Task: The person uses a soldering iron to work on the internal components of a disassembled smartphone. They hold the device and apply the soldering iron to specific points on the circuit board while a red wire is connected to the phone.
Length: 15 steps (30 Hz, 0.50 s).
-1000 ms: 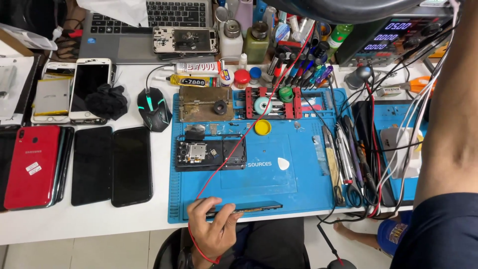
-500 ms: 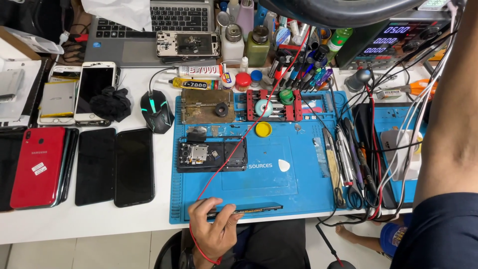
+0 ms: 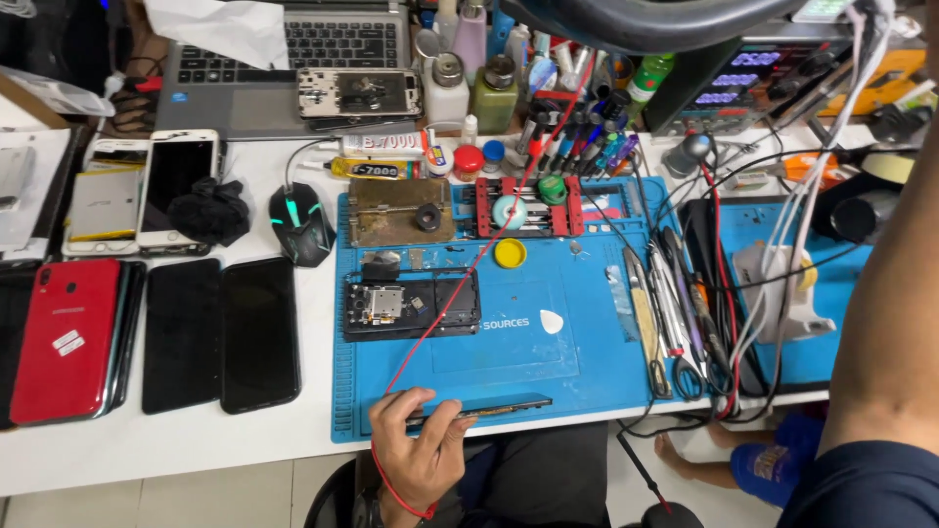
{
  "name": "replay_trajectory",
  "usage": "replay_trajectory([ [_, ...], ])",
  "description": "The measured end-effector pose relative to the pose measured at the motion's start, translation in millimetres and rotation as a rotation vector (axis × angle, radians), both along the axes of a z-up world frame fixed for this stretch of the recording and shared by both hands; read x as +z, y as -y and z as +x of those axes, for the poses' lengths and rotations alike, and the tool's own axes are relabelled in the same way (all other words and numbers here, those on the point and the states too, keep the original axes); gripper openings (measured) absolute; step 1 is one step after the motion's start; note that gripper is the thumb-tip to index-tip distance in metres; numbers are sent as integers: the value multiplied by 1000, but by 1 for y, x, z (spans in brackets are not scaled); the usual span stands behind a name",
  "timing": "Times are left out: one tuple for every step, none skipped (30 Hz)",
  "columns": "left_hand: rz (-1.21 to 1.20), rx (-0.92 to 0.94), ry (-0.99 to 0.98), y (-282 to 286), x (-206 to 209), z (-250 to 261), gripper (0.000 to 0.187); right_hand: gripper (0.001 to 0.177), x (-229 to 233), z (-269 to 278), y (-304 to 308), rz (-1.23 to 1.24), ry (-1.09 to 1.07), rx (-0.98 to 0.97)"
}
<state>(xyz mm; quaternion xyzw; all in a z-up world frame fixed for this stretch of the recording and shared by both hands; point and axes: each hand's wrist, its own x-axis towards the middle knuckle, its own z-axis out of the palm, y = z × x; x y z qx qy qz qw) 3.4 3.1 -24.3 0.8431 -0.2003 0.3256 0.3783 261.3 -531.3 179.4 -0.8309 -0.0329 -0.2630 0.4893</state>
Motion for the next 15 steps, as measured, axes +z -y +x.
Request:
replay_trajectory([
  [-1, -13, -4, 1, 0, 1, 17, 39, -3, -10, 7, 1, -1, -12],
  [-14, 5, 21, 2, 0, 2, 18, 40, -7, -19, 13, 2, -2, -25],
  [-28, 23, 49, 2, 0, 3, 19, 40, -9, -29, 20, 3, 0, -36],
  [-29, 11, 49, 1, -1, 2, 19, 41, -14, -40, 26, 4, 3, -48],
  [-24, 8, 53, 1, -1, 3, 19, 42, -17, -49, 32, 5, 8, -57],
  [-19, 5, 57, 0, -2, 3, 18, 42, -20, -57, 37, 5, 13, -65],
  [-20, 1, 58, -1, -2, 3, 18, 43, -23, -64, 40, 6, 16, -69],
  [-12, -4, 44, -1, -3, 2, 19, 44, -26, -72, 43, 7, 20, -73],
  [-2, -3, 30, -2, -3, 1, 20, 44, -29, -76, 45, 8, 25, -72],
  [-3, -3, 32, -2, -4, 2, 20, 45, -33, -80, 47, 10, 29, -71],
  [5, -2, 32, -2, -4, 2, 19, 46, -38, -82, 48, 14, 32, -67],
  [13, -1, 32, -3, -5, 1, 18, 46, -44, -84, 49, 18, 34, -64],
  [14, 2, 31, -3, -5, 1, 18, 47, -47, -88, 50, 22, 36, -61],
  [16, -8, 23, -3, -6, 1, 19, 48, -51, -93, 50, 25, 37, -58],
  [18, -22, 14, -4, -6, 1, 19, 49, -55, -100, 52, 29, 38, -60],
])
